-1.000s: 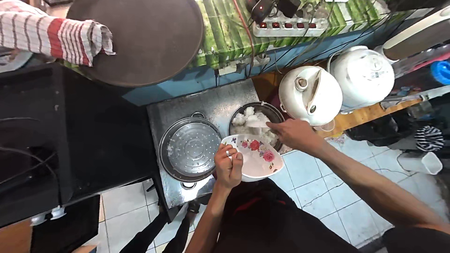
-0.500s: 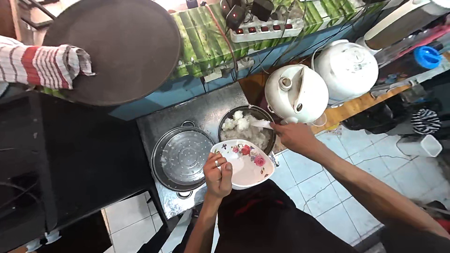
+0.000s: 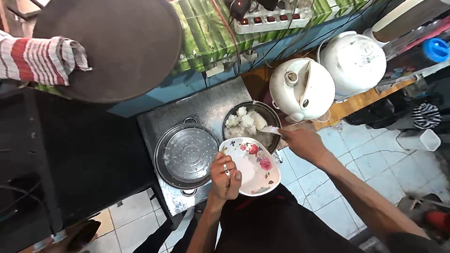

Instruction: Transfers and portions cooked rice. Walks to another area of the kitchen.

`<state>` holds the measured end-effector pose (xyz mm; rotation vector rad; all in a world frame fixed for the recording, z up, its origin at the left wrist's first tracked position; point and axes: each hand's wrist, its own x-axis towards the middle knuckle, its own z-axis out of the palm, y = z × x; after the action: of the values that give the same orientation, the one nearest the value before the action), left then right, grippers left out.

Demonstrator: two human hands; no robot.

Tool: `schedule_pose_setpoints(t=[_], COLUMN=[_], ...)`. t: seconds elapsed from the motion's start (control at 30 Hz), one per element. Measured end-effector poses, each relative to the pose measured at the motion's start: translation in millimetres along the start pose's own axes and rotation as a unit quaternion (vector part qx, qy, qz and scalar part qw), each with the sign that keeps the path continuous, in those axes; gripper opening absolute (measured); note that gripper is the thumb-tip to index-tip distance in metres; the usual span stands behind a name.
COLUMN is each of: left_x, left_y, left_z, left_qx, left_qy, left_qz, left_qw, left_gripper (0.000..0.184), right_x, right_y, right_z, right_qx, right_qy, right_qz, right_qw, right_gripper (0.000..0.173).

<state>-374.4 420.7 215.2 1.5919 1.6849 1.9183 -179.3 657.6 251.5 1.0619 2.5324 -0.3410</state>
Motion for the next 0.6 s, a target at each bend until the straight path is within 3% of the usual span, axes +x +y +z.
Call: schedule_pose_setpoints(t=[0.17, 0.23, 0.37, 0.5, 0.6], left_x=[-3.3, -9.0, -16.6, -19.6, -22.2], left_y=[3.2, 3.7, 4.4, 11.5, 27.6], left_z=[-9.4, -17.1, -38.4, -36.1, -16.8], left_qx=[-0.048, -0.095, -0.100, -0.045, -0.003], left_qy=[0.021, 0.048, 0.069, 0.048, 0.022], left_qz=[0.005, -0.002, 0.037, 0.044, 0.086], left_qw=[0.999, 0.994, 0.992, 0.997, 0.996], left_gripper=[0.047, 0.048, 0.050, 0.047, 0.047], right_x=[-8.8, -10.0, -40.6, -66.9, -64.4], right_y=[1.0, -8.3, -5.8, -11.0, -18.5], right_z=[-13.2, -0.7, -22.0, -20.6, 14.2], right_qx=[0.016, 0.025, 0.222, 0.415, 0.394], right_qy=[0.029, 0.050, 0.106, -0.043, -0.096], right_qz=[-0.111, -0.099, -0.072, -0.142, -0.117], right_qw=[0.993, 0.994, 0.967, 0.898, 0.906], right_gripper=[0.034, 0.032, 0.036, 0.035, 0.033])
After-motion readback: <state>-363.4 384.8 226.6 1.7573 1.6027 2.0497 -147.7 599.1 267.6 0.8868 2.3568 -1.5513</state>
